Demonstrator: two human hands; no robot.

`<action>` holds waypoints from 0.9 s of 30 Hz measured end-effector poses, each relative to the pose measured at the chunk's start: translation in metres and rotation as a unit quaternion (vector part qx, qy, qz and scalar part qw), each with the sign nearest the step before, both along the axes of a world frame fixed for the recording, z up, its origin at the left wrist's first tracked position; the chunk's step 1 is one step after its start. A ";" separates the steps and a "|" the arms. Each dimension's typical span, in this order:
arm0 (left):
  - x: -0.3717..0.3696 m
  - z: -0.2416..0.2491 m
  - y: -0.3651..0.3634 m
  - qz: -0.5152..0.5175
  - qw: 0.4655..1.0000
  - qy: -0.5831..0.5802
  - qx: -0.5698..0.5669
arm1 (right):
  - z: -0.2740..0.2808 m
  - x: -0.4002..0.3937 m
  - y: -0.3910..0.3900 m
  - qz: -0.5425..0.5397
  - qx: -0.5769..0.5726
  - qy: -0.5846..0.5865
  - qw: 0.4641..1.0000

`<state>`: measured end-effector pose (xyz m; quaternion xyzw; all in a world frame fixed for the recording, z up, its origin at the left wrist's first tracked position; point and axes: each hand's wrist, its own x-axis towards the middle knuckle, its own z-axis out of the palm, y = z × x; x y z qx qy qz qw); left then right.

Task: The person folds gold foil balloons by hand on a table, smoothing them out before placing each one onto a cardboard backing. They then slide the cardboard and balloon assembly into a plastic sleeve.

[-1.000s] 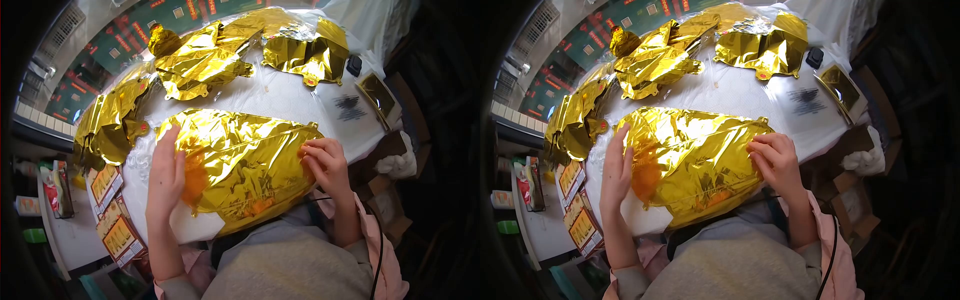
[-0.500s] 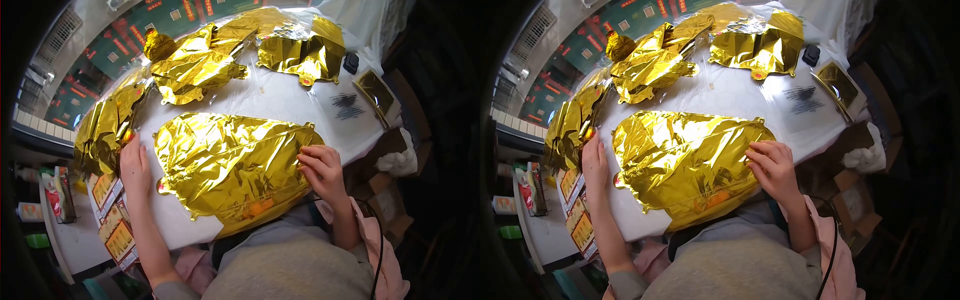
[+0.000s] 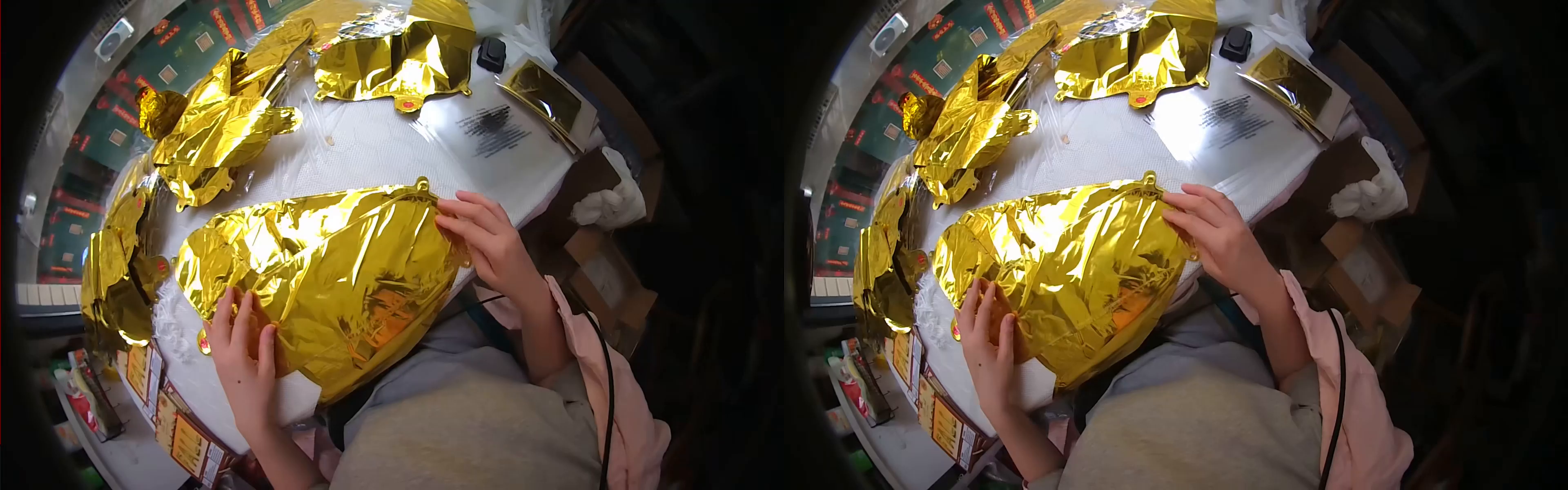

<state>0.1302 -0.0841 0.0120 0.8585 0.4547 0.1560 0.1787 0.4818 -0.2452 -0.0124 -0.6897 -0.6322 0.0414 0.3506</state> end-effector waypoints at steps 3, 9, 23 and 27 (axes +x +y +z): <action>-0.003 0.001 0.004 -0.007 1.000 -0.004 -0.007 | 0.000 0.011 0.002 0.038 -0.015 -0.009 0.999; -0.002 0.002 0.004 -0.007 1.000 0.005 -0.008 | 0.003 0.021 0.010 0.065 -0.031 0.006 0.997; -0.010 -0.010 0.016 0.014 1.000 -0.008 0.025 | -0.001 0.022 0.006 0.060 -0.027 0.054 0.996; -0.011 -0.012 0.016 0.025 0.999 -0.016 0.023 | 0.000 0.020 0.007 0.053 -0.023 0.044 0.997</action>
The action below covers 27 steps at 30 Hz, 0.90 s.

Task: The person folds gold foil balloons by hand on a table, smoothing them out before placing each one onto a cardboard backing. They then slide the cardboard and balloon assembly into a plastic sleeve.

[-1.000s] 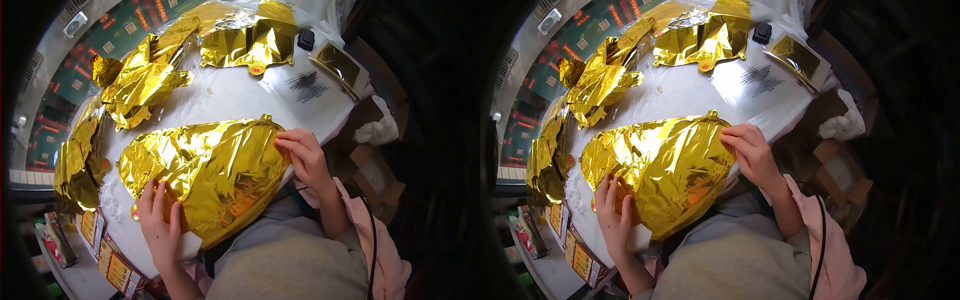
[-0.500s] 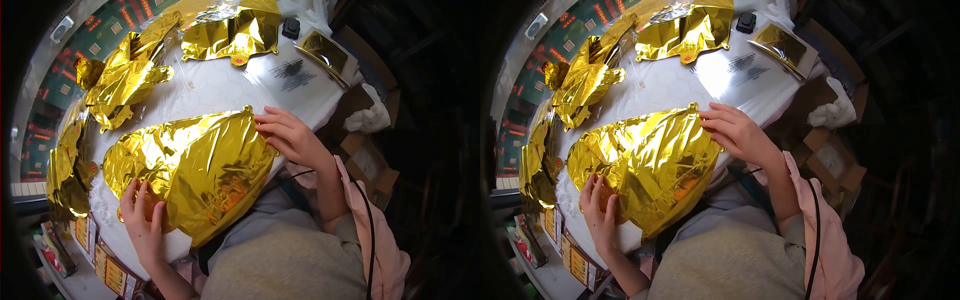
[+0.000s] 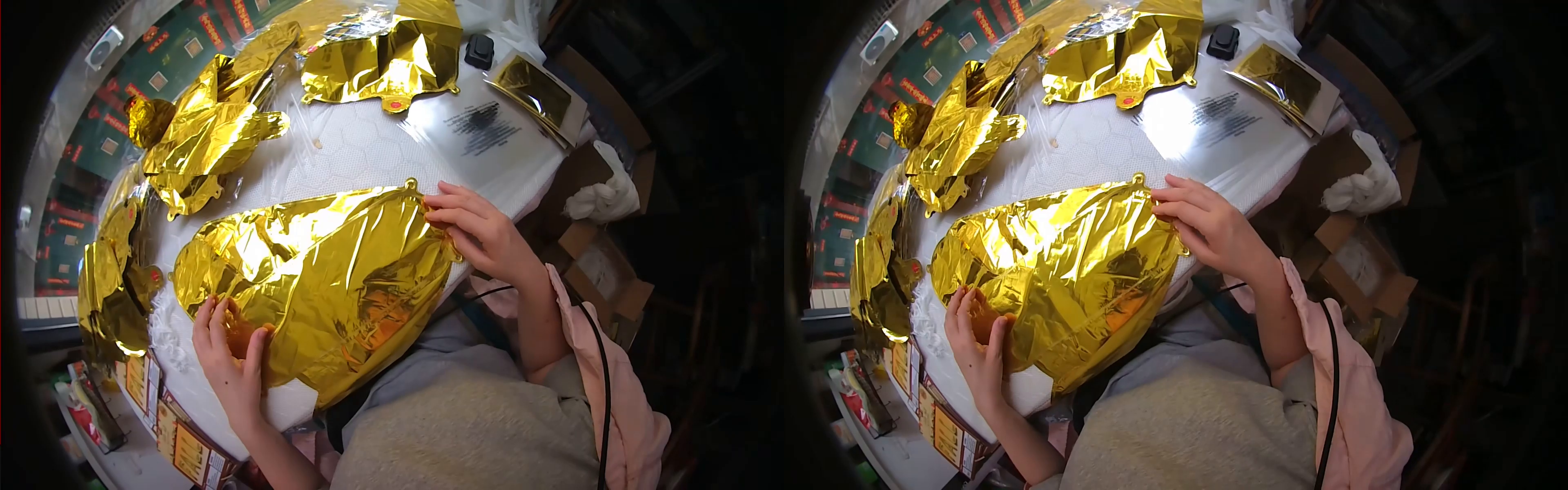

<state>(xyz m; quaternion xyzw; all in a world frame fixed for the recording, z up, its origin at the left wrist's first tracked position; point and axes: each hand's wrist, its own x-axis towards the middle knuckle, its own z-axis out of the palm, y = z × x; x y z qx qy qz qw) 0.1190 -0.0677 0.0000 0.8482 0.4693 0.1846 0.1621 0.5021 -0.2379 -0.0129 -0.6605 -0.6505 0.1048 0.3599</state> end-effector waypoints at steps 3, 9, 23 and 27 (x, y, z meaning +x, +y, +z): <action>0.000 -0.001 0.000 -0.003 1.000 -0.008 0.002 | 0.000 -0.001 0.000 -0.008 0.005 -0.013 1.000; -0.002 -0.006 0.001 -0.009 1.000 -0.017 0.007 | -0.004 0.000 0.001 -0.015 0.016 -0.023 0.999; -0.002 -0.010 0.000 -0.012 0.999 -0.022 0.020 | -0.001 0.003 0.000 -0.004 0.008 0.012 1.000; -0.001 -0.009 0.000 -0.012 0.999 -0.030 0.014 | -0.002 0.003 0.000 -0.005 0.004 0.017 1.000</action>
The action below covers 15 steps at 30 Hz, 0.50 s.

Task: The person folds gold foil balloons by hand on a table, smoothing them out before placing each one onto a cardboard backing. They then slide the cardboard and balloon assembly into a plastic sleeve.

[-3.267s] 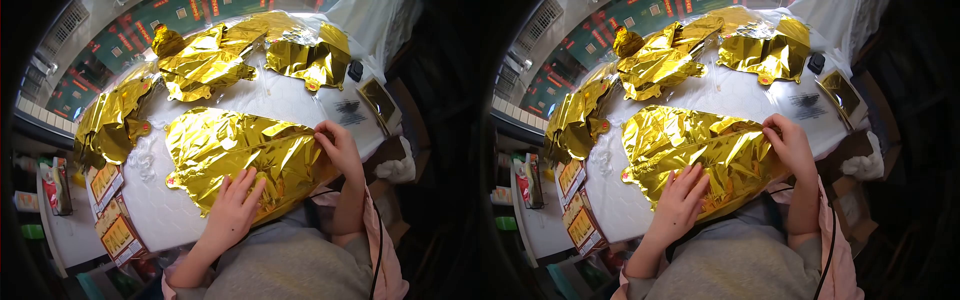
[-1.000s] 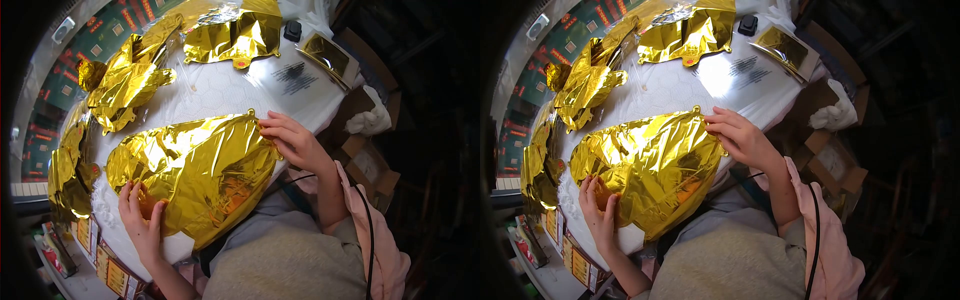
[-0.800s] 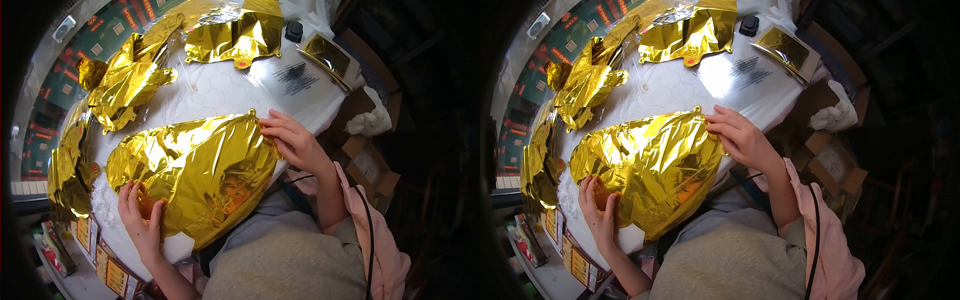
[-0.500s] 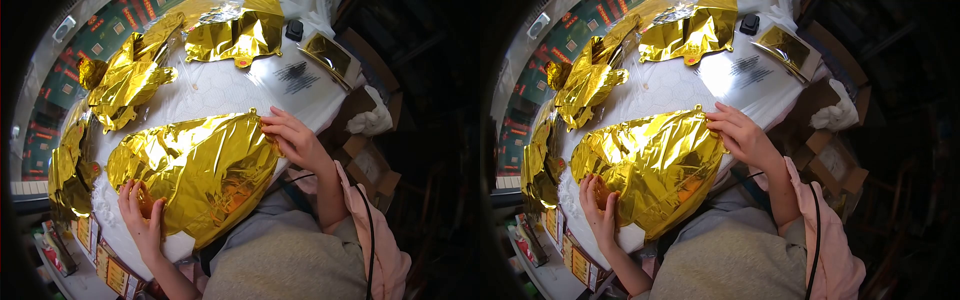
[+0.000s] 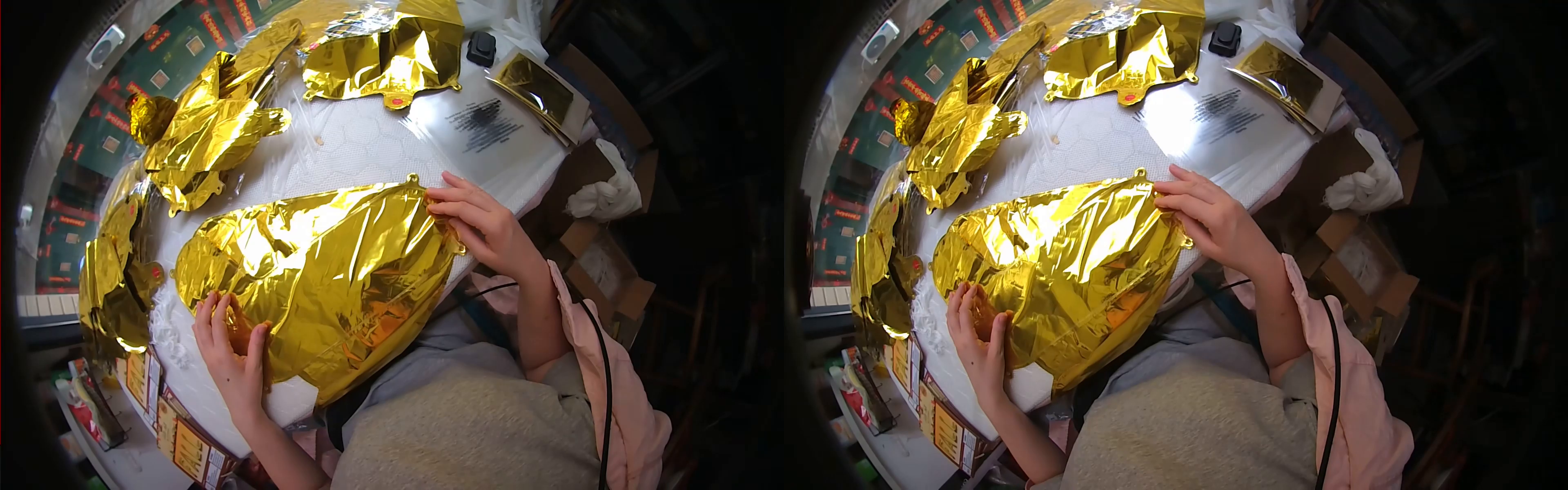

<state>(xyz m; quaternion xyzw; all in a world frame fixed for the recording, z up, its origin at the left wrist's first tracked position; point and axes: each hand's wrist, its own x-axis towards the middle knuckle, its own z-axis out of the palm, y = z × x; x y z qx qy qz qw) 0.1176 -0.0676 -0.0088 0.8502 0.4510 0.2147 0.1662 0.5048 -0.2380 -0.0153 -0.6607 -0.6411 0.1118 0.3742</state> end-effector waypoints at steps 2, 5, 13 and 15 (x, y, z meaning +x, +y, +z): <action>-0.001 -0.001 0.000 0.001 1.000 0.003 0.004 | -0.001 0.000 0.000 -0.003 0.000 0.001 1.000; 0.000 -0.001 -0.001 0.003 1.000 0.009 0.009 | -0.001 0.001 0.000 -0.003 0.001 0.004 1.000; -0.001 -0.001 0.000 0.005 1.000 0.018 0.016 | 0.000 0.003 -0.001 -0.001 -0.008 0.006 1.000; -0.001 -0.001 0.000 0.003 1.000 0.019 0.020 | 0.002 0.001 -0.001 -0.001 -0.010 0.016 1.000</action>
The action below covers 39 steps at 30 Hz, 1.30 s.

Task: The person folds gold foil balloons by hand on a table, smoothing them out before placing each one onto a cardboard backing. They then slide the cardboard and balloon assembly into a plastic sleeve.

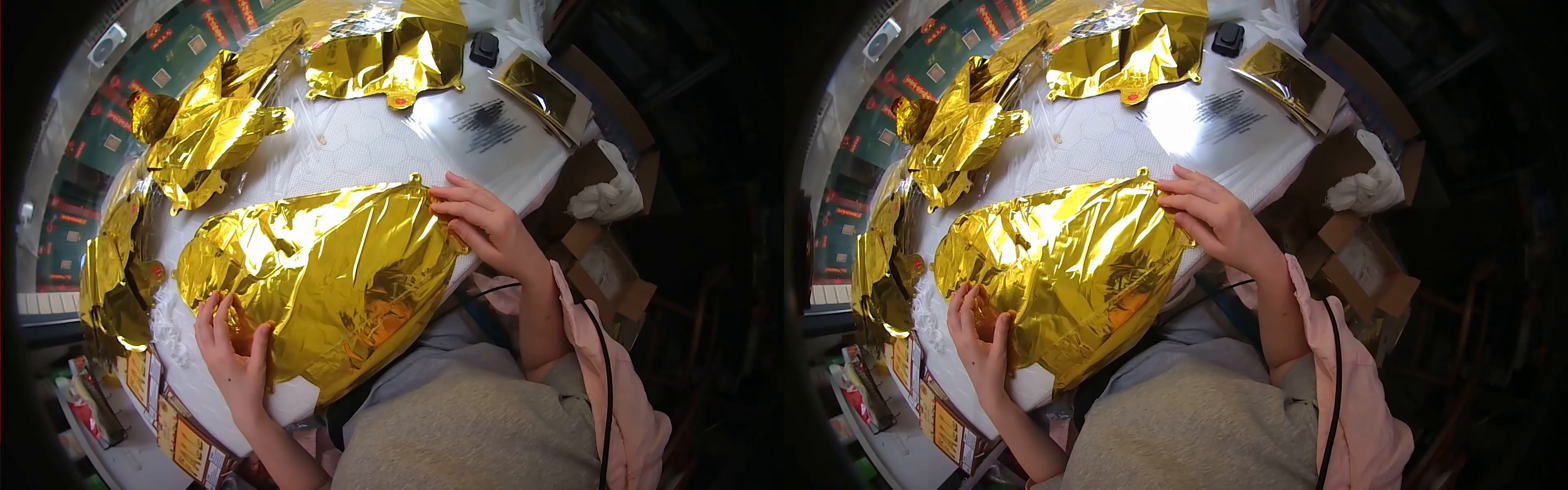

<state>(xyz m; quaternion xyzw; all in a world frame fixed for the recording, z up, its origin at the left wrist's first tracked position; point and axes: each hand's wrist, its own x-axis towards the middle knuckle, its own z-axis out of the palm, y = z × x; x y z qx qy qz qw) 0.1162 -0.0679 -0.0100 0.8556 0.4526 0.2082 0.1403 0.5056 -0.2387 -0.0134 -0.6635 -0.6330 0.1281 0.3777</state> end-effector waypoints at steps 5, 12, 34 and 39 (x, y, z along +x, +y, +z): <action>0.001 0.002 0.000 0.003 1.000 -0.002 -0.004 | 0.004 -0.002 0.001 0.000 -0.008 0.011 1.000; 0.002 0.003 0.000 0.003 1.000 -0.015 0.002 | 0.001 0.000 0.000 -0.001 -0.021 0.014 1.000; -0.015 0.000 0.000 0.040 0.996 -0.072 0.044 | 0.007 -0.004 -0.001 -0.012 -0.030 0.020 0.999; -0.028 0.014 0.005 0.101 0.981 -0.136 0.095 | 0.019 -0.006 -0.003 -0.028 -0.005 0.004 1.000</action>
